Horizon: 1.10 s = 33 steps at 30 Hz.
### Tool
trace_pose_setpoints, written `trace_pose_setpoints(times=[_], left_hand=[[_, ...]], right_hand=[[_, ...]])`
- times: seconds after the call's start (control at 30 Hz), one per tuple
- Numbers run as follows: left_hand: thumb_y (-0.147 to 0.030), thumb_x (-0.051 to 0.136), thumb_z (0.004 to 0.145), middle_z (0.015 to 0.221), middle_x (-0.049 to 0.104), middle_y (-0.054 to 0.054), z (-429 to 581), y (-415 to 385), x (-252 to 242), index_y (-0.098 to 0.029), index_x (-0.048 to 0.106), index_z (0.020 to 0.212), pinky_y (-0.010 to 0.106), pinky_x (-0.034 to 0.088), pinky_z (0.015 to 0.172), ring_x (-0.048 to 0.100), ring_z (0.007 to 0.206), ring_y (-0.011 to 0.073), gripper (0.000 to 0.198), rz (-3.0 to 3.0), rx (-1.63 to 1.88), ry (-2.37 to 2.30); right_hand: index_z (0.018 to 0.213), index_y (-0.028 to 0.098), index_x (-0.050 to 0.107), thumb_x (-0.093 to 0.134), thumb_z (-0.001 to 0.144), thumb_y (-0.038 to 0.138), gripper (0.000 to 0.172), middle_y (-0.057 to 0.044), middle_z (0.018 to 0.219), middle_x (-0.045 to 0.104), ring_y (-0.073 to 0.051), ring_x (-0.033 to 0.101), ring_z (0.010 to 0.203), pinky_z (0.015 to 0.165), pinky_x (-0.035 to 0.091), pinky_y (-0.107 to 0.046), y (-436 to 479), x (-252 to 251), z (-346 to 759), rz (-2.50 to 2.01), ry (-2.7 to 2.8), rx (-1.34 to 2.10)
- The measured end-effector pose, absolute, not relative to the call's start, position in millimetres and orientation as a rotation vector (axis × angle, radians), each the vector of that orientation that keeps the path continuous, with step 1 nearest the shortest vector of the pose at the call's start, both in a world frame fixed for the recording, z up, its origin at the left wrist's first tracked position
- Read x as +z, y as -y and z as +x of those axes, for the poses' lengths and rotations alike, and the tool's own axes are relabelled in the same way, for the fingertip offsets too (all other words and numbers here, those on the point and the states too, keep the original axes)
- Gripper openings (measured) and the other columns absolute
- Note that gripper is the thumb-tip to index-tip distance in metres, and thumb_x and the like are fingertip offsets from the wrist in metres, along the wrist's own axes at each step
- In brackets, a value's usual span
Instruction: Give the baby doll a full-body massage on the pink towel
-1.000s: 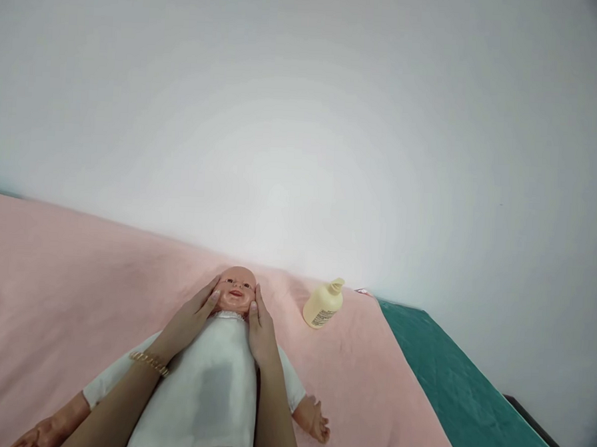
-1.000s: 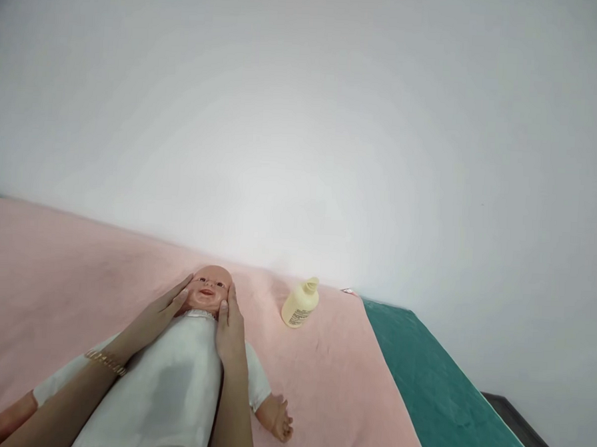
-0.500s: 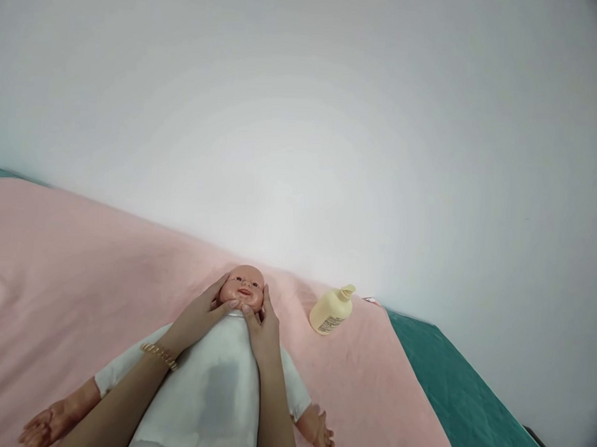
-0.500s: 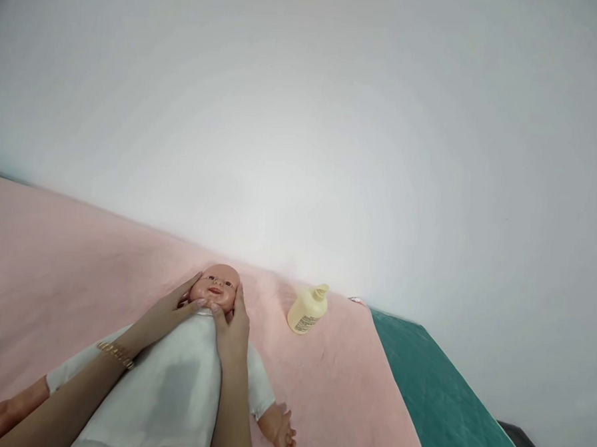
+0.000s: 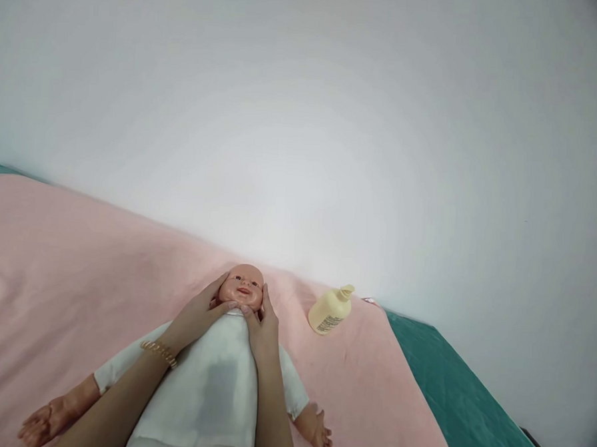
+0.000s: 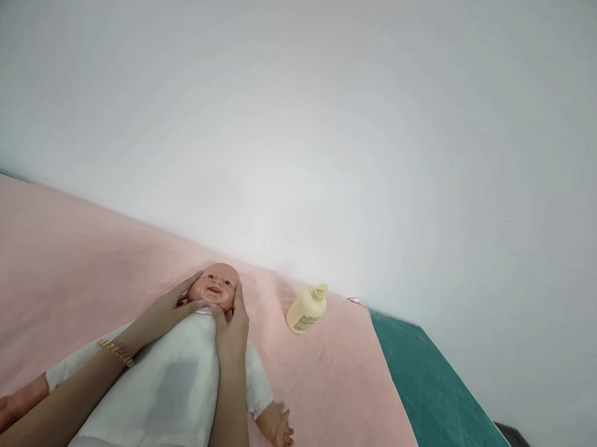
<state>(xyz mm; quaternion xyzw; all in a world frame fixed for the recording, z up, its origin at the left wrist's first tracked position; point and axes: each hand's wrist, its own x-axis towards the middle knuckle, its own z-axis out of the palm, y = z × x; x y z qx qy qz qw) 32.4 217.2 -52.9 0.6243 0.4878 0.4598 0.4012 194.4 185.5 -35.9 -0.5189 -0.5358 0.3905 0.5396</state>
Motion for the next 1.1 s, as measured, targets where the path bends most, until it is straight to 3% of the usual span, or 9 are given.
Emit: trace_pose_setpoints(times=[0.13, 0.33, 0.57, 0.7, 0.87, 1.0, 1.1], left_hand=[[-0.050, 0.055, 0.084, 0.146, 0.046, 0.009, 30.6, -213.3, -45.4, -0.023, 0.031, 0.149, 0.041, 0.040, 0.107, 0.047, 0.131, 0.0282, 0.074, 1.590, 1.114, -1.231], [-0.053, 0.041, 0.090, 0.153, 0.035, 0.008, 29.5, -211.2, -40.5, -0.019, 0.027, 0.150, 0.041, 0.026, 0.116, 0.032, 0.141, 0.0243, 0.070, 1.647, 1.094, -1.216], [-0.056, 0.041, 0.090, 0.154, 0.034, 0.005, 31.8, -214.2, -50.1, -0.020, 0.028, 0.150, 0.037, 0.026, 0.116, 0.032, 0.141, 0.0235, 0.071, 1.612, 1.141, -1.205], [-0.058, 0.032, 0.091, 0.154, 0.034, 0.008, 32.7, -215.1, -51.3, -0.014, 0.032, 0.148, 0.037, 0.025, 0.116, 0.031, 0.141, 0.0233, 0.072, 1.609, 1.185, -1.169], [-0.061, 0.031, 0.091, 0.152, 0.037, 0.009, 32.5, -204.9, -31.5, -0.015, 0.033, 0.148, 0.041, 0.024, 0.117, 0.033, 0.140, 0.0257, 0.073, 1.576, 1.144, -1.206], [-0.058, 0.044, 0.087, 0.151, 0.039, 0.010, 34.1, -198.7, -21.1, -0.017, 0.033, 0.147, 0.043, 0.031, 0.113, 0.038, 0.137, 0.0288, 0.074, 1.556, 1.117, -1.221], [-0.057, 0.056, 0.080, 0.147, 0.044, 0.010, 37.0, -201.6, -27.0, -0.018, 0.036, 0.146, 0.041, 0.037, 0.110, 0.043, 0.134, 0.0295, 0.079, 1.505, 1.165, -1.181]], right_hand=[[0.150, 0.018, 0.028, 0.058, 0.084, 0.043, 0.077, -0.007, 0.146, 0.046, -0.022, 0.048, 0.131, 0.108, 0.040, -0.036, -184.0, -35.0, 198.3, -1.250, 1.341, 0.911], [0.151, 0.015, 0.025, 0.044, 0.091, 0.054, 0.074, -0.007, 0.152, 0.036, -0.021, 0.036, 0.139, 0.116, 0.027, -0.039, -181.7, -31.6, 204.6, -1.286, 1.428, 0.905], [0.151, 0.016, 0.024, 0.042, 0.090, 0.063, 0.079, -0.006, 0.155, 0.031, -0.020, 0.031, 0.142, 0.117, 0.024, -0.039, -182.9, -33.5, 206.6, -1.290, 1.430, 0.928], [0.151, 0.017, 0.026, 0.037, 0.090, 0.066, 0.079, -0.006, 0.155, 0.030, -0.020, 0.029, 0.143, 0.118, 0.023, -0.039, -183.9, -35.3, 209.5, -1.257, 1.408, 0.974], [0.151, 0.020, 0.027, 0.054, 0.086, 0.058, 0.080, -0.006, 0.151, 0.037, -0.023, 0.039, 0.138, 0.114, 0.031, -0.040, -180.5, -28.8, 203.5, -1.284, 1.348, 0.992], [0.152, 0.015, 0.023, 0.069, 0.078, 0.047, 0.092, -0.009, 0.145, 0.046, -0.024, 0.049, 0.129, 0.108, 0.041, -0.037, -179.8, -28.7, 196.7, -1.220, 1.284, 1.005], [0.151, 0.015, 0.024, 0.069, 0.077, 0.042, 0.091, -0.008, 0.143, 0.049, -0.024, 0.051, 0.127, 0.106, 0.042, -0.036, -180.2, -29.3, 194.8, -1.251, 1.282, 0.982]])
